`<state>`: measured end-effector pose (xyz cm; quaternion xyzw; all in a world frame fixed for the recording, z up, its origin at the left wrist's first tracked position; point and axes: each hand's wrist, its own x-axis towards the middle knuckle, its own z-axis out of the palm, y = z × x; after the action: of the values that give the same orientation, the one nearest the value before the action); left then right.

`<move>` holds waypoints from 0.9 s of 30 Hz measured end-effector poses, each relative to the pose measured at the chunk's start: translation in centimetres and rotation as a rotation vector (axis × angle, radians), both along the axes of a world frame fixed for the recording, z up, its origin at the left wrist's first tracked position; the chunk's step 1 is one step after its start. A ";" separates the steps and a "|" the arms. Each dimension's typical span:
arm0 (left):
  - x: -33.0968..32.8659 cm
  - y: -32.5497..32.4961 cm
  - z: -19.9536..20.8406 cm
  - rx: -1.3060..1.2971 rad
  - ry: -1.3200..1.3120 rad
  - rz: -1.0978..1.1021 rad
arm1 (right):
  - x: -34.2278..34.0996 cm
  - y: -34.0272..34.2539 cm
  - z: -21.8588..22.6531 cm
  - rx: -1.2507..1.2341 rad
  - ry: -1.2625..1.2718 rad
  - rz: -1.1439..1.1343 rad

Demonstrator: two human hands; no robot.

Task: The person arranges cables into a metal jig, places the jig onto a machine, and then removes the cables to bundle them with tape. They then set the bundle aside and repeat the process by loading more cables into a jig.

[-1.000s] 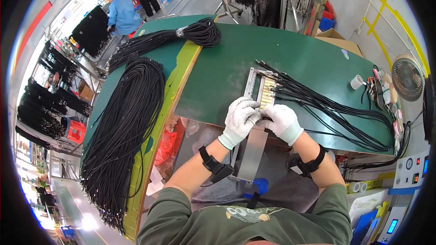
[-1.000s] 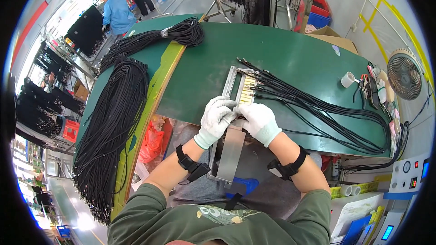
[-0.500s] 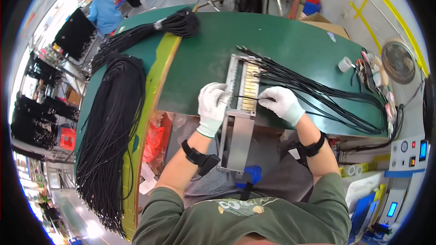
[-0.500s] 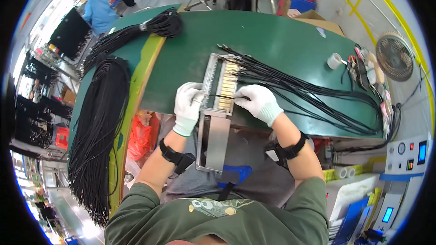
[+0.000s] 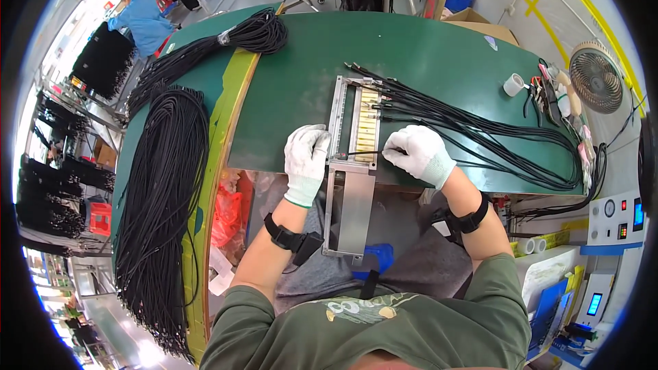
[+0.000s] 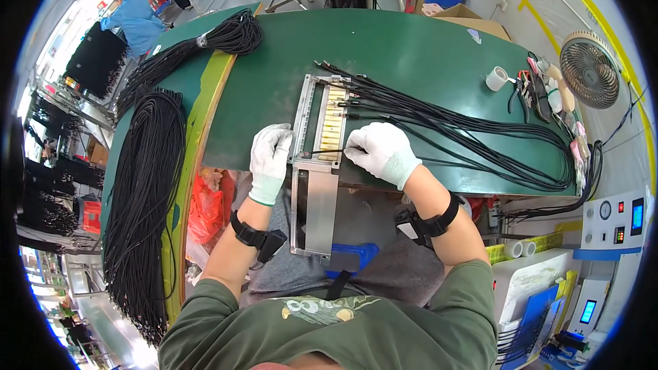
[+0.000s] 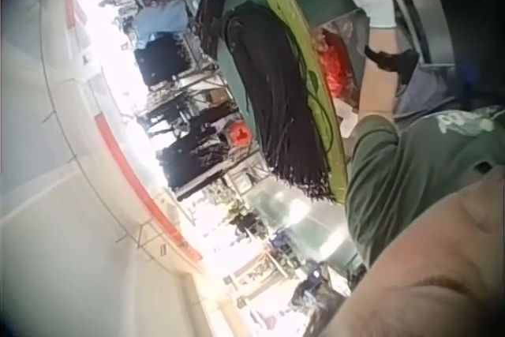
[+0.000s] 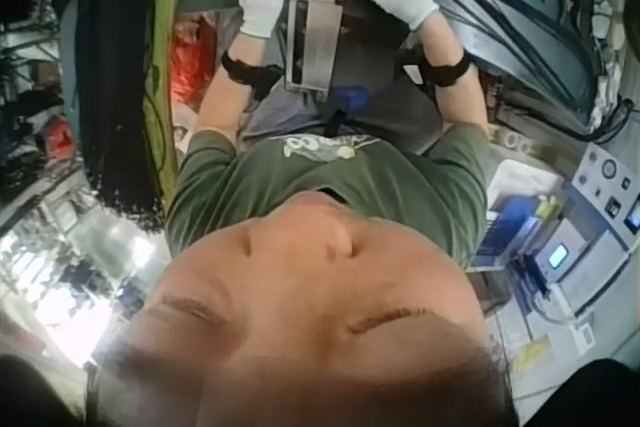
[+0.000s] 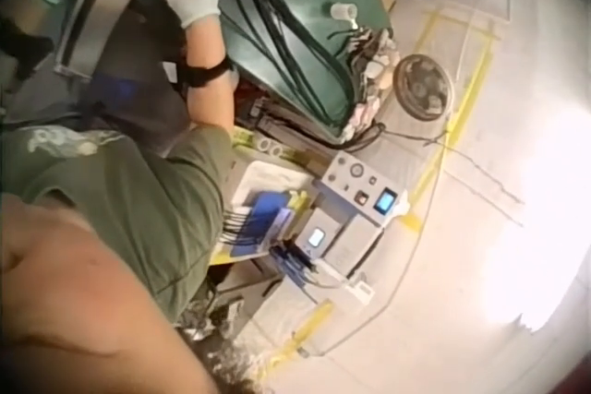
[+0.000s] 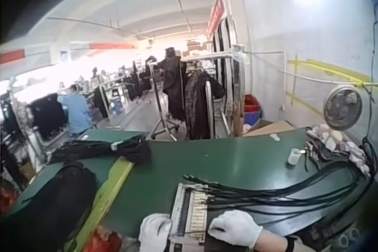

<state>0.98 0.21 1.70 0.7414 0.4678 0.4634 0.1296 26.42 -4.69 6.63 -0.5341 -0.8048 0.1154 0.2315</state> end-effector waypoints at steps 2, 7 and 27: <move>0.0 0.0 0.0 -0.003 0.027 -0.001 | 0.0 0.1 -0.1 -0.004 -0.011 -0.010; -0.3 0.4 0.2 -0.006 0.016 -0.081 | -0.3 0.2 -0.2 -0.044 -0.013 -0.018; 1.5 -1.3 1.0 0.167 0.416 -0.322 | 1.5 3.5 -1.3 0.010 -0.291 -0.284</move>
<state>2.46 -1.11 2.72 0.8936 0.3206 0.3115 0.0413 27.89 -1.23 5.33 -0.6521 -0.7470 -0.0009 0.1294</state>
